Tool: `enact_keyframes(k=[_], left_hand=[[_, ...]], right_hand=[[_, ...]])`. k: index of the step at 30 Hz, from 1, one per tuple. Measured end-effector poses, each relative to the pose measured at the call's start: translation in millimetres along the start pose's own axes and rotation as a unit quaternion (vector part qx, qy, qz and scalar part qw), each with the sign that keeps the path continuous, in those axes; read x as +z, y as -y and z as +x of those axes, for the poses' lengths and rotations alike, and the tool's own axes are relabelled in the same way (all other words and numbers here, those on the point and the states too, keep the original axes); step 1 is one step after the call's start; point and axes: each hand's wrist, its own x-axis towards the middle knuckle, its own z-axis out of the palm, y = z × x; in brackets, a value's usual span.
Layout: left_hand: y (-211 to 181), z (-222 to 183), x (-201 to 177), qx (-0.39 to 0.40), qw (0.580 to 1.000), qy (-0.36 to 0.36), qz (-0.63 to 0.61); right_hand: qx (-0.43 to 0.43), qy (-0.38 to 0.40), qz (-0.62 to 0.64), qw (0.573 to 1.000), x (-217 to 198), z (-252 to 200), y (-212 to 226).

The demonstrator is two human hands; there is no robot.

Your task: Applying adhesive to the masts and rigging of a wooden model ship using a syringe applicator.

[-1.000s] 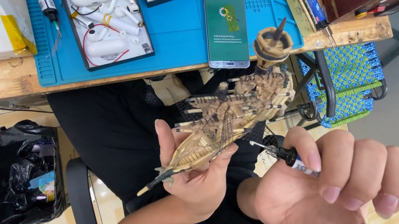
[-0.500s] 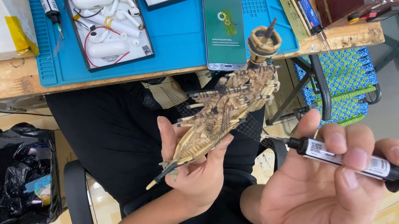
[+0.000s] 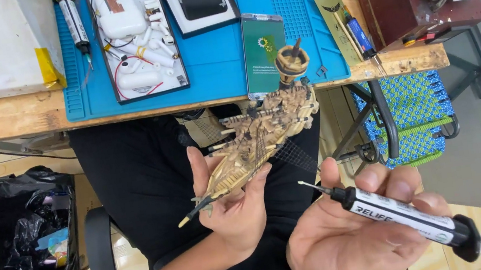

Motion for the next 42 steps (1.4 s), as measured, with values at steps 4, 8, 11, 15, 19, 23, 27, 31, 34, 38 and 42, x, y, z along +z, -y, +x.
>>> enact_keyframes(k=[4,8,11,15,19,23,27,31,34,38,42], left_hand=[[-3,-2,-3,0.021,0.999,-0.01,0.034],[-4,-6,-2,-0.004,1.0,-0.01,0.006],[-5,-6,-3,-0.002,1.0,-0.008,0.006],[-8,-6,-2,0.012,1.0,0.0,-0.001],[-15,-4,-1,0.022,1.0,-0.006,0.007],[-17,-4,-4,0.036,0.999,0.004,0.029],[-20,-10,-3,0.024,0.999,0.0,0.037],[-22,-9,-2,0.05,0.998,0.031,0.02],[-22,-13,3,0.061,0.997,0.036,-0.024],[-34,0,9,0.057,0.982,0.09,-0.158],[-38,2,12,0.049,0.969,0.077,-0.232]], right_hand=[[-0.058,0.002,-0.119,0.991,13,1,-11],[-0.068,0.027,-0.206,0.976,21,2,-10],[-0.082,0.009,-0.17,0.982,17,2,-14],[-0.114,-0.002,-0.271,0.956,25,5,-16],[-0.104,0.01,-0.256,0.961,21,5,-16],[-0.106,0.006,-0.277,0.955,21,5,-21],[-0.1,0.036,-0.271,0.957,21,3,-23],[-0.093,0.043,-0.285,0.953,22,0,-21],[-0.102,0.043,-0.292,0.95,16,0,-18],[-0.085,0.029,-0.294,0.952,26,1,-17],[-0.097,0.051,-0.354,0.929,19,1,-11]])
